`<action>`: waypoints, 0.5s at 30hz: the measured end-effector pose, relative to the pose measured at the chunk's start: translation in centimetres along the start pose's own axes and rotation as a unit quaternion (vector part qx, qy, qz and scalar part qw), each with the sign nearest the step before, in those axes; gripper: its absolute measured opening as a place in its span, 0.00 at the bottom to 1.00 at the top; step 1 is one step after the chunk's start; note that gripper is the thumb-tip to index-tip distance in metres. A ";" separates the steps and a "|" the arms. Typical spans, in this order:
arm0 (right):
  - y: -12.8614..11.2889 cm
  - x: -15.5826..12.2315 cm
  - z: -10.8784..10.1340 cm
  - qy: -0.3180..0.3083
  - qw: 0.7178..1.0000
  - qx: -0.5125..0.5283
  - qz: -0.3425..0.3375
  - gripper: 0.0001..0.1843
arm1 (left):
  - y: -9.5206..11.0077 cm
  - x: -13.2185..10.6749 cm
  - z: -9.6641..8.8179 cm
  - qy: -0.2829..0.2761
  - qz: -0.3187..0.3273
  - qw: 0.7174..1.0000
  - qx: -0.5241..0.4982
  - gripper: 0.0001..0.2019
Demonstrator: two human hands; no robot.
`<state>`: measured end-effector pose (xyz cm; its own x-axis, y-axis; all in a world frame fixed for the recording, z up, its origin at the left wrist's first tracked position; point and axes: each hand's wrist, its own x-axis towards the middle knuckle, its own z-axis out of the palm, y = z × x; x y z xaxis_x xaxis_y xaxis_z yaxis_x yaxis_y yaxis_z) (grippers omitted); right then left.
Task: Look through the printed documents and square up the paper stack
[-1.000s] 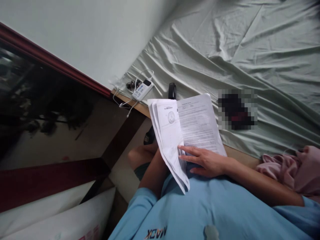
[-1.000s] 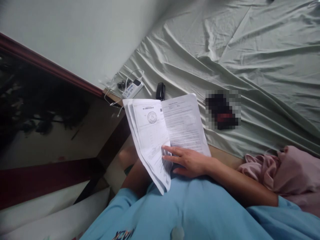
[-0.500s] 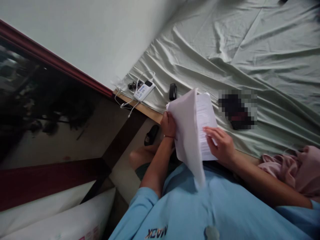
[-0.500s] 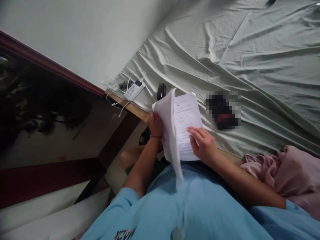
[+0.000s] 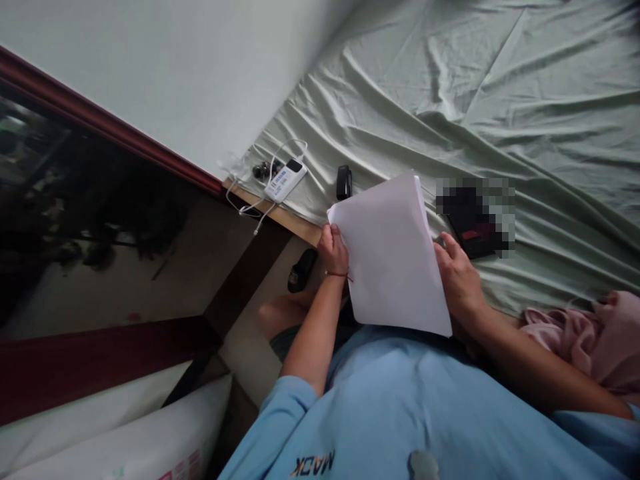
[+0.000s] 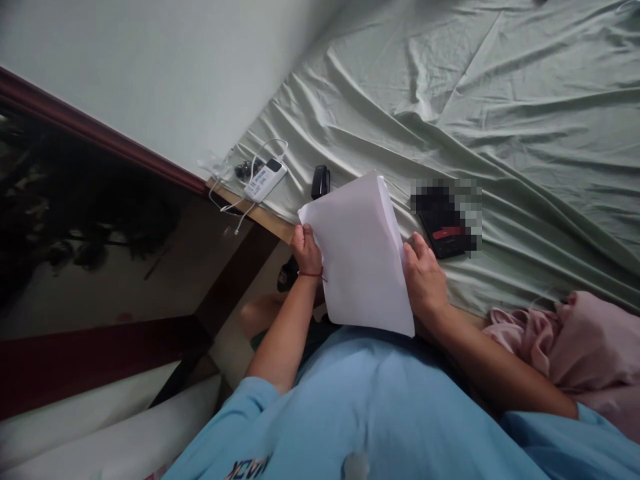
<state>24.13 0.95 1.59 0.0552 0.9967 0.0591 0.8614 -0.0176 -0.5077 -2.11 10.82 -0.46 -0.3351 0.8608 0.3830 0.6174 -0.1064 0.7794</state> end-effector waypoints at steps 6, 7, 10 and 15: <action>-0.3 -0.1 -0.4 -0.010 0.999 0.027 -0.023 0.26 | 0.1 0.0 -0.1 0.002 -0.002 1.000 -0.012 0.26; -0.3 -0.1 -0.4 -0.006 0.999 0.032 -0.028 0.27 | 0.2 0.0 -0.1 0.004 -0.002 1.000 -0.013 0.26; -0.2 -0.3 -0.1 0.003 0.998 0.041 -0.037 0.28 | 0.2 0.0 -0.1 0.005 -0.012 1.000 -0.014 0.26; 0.1 -0.4 0.2 0.012 0.998 0.049 -0.047 0.29 | 0.2 0.0 -0.1 -0.004 -0.016 1.000 -0.015 0.23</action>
<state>24.10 0.55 1.36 -0.0101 0.9915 0.1299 0.8103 0.0842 -0.5799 -2.10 10.71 -0.27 -0.3490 0.8680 0.3533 0.5840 -0.0935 0.8064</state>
